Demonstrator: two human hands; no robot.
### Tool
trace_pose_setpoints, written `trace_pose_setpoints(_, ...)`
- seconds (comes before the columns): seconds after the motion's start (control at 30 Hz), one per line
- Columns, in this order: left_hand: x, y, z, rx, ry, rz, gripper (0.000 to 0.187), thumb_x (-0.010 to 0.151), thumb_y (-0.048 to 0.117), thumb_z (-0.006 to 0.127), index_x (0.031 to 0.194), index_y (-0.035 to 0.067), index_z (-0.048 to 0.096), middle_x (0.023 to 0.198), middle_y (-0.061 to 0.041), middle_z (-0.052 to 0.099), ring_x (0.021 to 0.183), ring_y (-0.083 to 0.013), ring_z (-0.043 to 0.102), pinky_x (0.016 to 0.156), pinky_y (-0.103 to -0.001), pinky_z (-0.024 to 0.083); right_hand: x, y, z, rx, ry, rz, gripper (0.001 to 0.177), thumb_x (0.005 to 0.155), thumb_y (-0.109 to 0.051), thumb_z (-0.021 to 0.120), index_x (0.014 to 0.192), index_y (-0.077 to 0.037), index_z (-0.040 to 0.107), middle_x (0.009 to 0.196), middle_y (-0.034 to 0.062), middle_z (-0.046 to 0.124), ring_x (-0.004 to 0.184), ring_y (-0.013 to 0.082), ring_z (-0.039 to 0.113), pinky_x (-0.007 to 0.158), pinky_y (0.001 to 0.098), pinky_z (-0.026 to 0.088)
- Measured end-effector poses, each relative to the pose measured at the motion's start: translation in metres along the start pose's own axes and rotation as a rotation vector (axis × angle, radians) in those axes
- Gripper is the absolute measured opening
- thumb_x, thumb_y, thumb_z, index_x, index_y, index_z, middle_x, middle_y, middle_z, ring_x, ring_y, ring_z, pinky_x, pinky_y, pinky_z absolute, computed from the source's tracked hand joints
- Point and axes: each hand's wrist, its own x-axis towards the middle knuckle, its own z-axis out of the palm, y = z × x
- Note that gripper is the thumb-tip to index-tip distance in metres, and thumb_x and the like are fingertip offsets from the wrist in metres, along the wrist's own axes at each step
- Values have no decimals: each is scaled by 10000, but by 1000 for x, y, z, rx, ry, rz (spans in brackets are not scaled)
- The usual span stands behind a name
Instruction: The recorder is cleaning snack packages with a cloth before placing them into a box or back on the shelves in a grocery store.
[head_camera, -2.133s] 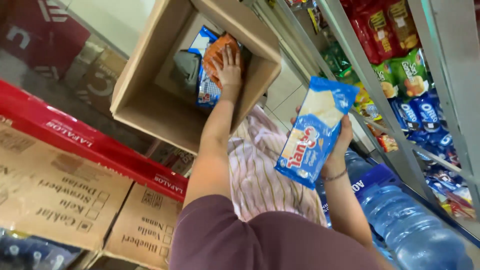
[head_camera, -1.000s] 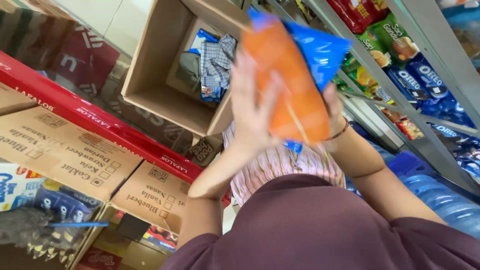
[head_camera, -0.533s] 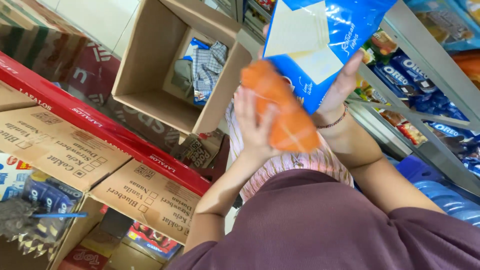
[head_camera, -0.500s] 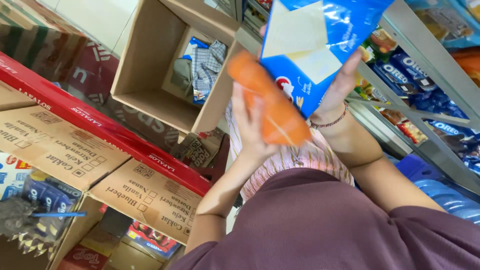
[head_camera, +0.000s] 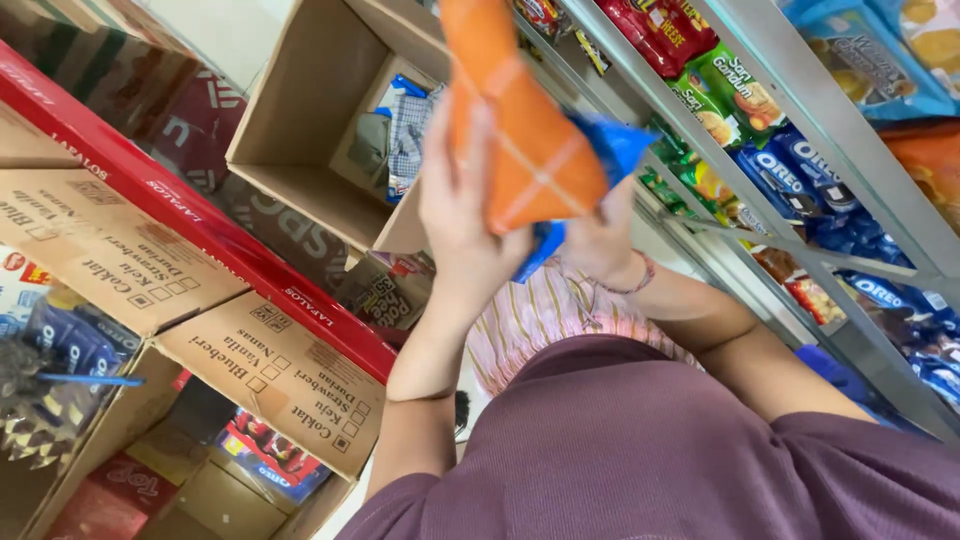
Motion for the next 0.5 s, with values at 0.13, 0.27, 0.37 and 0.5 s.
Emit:
trace_pose_setpoints(0.13, -27, -9, 4, 384, -143, 140, 783, 852, 149, 815, 1555, 214, 476, 1602, -244, 416, 1371, -422, 557, 1148, -404, 488, 37, -49, -13, 204, 256, -167, 545, 1107, -245, 679, 1527, -53, 390, 1414, 107, 566, 1280, 238, 623, 1119, 414, 541)
trace_pose_setpoints(0.27, -40, -9, -6, 312, -144, 87, 760, 832, 204, 859, 1499, 141, 500, 1564, -232, 444, 1410, -395, 549, 1155, -407, 502, 58, -67, -26, 310, 259, -188, 559, 1144, -385, 599, 1535, -28, 421, 1395, 123, 603, 1233, 250, 647, 1072, 394, 540)
trace_pose_setpoints(0.37, -31, 11, -13, -515, -100, -380, 949, 804, 175, 818, 1557, 45, 256, 1549, -205, 422, 1348, -299, 520, 1141, -418, 451, 74, -59, -30, 441, 271, -122, 600, 1141, -437, 555, 1544, -14, 416, 1372, 131, 623, 1202, 255, 660, 1052, 392, 556)
trace_pose_setpoints(0.5, -54, 16, -7, -479, -106, -316, 803, 882, 206, 843, 1542, -10, 441, 1515, -152, 562, 1368, -223, 598, 1204, -369, 474, 96, -57, 1, 618, 153, 107, 596, 1102, -498, 531, 1491, -65, 404, 1189, 161, 663, 989, 270, 693, 854, 398, 586)
